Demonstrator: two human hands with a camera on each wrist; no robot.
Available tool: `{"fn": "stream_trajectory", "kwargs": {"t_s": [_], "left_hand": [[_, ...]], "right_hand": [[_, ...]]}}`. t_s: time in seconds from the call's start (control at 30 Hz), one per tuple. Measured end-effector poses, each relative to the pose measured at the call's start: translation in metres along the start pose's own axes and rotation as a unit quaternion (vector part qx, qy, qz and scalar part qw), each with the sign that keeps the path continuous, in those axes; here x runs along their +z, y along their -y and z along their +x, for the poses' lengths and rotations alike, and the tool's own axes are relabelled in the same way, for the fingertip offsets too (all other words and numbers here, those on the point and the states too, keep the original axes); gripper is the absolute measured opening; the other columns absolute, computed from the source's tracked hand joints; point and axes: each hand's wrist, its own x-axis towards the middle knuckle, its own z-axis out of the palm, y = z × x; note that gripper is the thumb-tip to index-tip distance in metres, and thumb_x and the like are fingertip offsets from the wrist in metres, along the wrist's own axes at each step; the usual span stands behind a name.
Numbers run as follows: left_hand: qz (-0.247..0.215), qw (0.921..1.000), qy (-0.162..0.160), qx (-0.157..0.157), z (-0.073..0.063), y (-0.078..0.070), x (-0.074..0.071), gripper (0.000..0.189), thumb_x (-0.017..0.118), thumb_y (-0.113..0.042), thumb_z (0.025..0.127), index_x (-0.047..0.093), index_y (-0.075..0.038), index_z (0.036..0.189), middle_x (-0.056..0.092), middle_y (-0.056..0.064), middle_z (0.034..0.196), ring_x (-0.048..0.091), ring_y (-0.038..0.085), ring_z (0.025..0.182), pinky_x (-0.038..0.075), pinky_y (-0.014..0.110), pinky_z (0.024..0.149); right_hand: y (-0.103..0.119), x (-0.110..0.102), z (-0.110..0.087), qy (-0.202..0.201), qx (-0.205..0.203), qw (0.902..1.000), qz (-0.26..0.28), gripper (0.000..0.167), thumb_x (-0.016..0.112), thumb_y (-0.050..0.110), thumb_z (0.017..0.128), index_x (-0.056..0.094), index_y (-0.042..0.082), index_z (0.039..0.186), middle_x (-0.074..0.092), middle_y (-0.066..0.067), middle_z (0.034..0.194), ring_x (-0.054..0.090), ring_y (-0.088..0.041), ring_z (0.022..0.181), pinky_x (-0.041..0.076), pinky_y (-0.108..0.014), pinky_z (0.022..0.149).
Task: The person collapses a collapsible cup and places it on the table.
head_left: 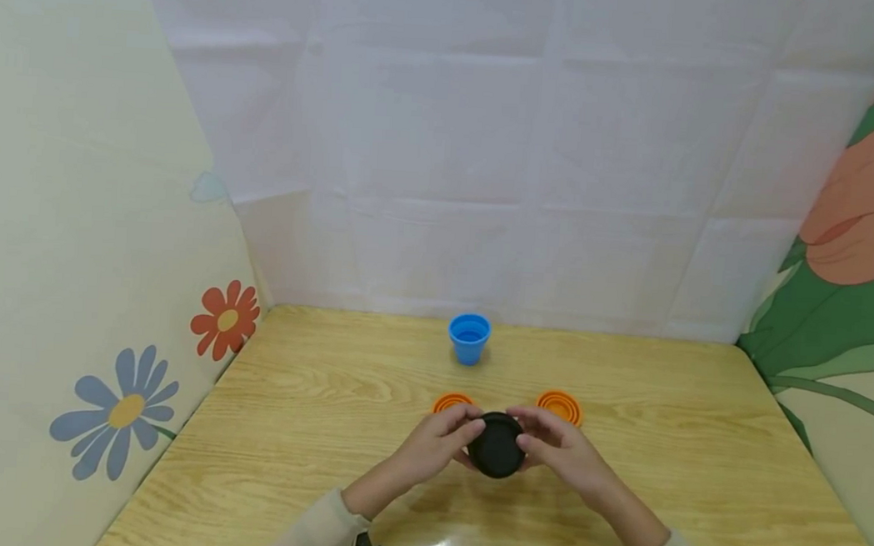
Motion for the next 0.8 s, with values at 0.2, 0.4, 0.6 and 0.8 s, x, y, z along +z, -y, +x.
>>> {"fn": "stream_trajectory", "kwargs": {"t_s": [0.2,0.4,0.6,0.8], "left_hand": [[-0.011,0.9997,0.014,-0.018,0.0,0.0,-0.0007,0.037,0.056,-0.026,0.106,0.058,0.003,0.128,0.067,0.018,0.117,0.069,0.021,0.097,0.063,0.036,0.075],[-0.016,0.999,0.028,-0.03,0.0005,0.0002,-0.0018,0.037,0.058,-0.029,0.105,0.057,0.001,0.127,0.066,0.015,0.115,0.069,0.019,0.096,0.063,0.037,0.077],[-0.01,0.9991,0.03,-0.03,0.0007,0.0001,-0.0017,0.036,0.059,-0.029,0.104,0.058,0.0,0.126,0.066,0.013,0.112,0.069,0.019,0.096,0.063,0.038,0.076],[-0.012,0.9988,0.033,-0.032,0.0005,-0.0012,-0.0007,0.035,0.059,-0.029,0.104,0.058,0.0,0.124,0.065,0.012,0.109,0.069,0.019,0.094,0.063,0.036,0.075]], "right_hand": [[-0.0005,-0.0006,0.0002,0.01,-0.009,0.9999,0.005,0.048,0.058,0.016,0.104,0.045,-0.007,0.144,0.058,-0.019,0.124,0.065,-0.017,0.102,0.061,-0.036,0.082],[0.0001,-0.0007,-0.0001,0.014,-0.007,0.9999,0.0,0.047,0.058,0.016,0.104,0.046,-0.007,0.143,0.059,-0.018,0.123,0.066,-0.017,0.101,0.061,-0.035,0.083],[0.0008,-0.0013,0.0004,0.019,-0.001,0.9998,0.0,0.047,0.058,0.017,0.105,0.047,-0.007,0.143,0.056,-0.025,0.132,0.066,-0.018,0.104,0.06,-0.034,0.084],[0.0025,-0.0019,0.0003,0.028,0.004,0.9995,-0.009,0.046,0.058,0.018,0.105,0.049,-0.007,0.142,0.057,-0.027,0.133,0.066,-0.018,0.104,0.06,-0.033,0.083]]}}
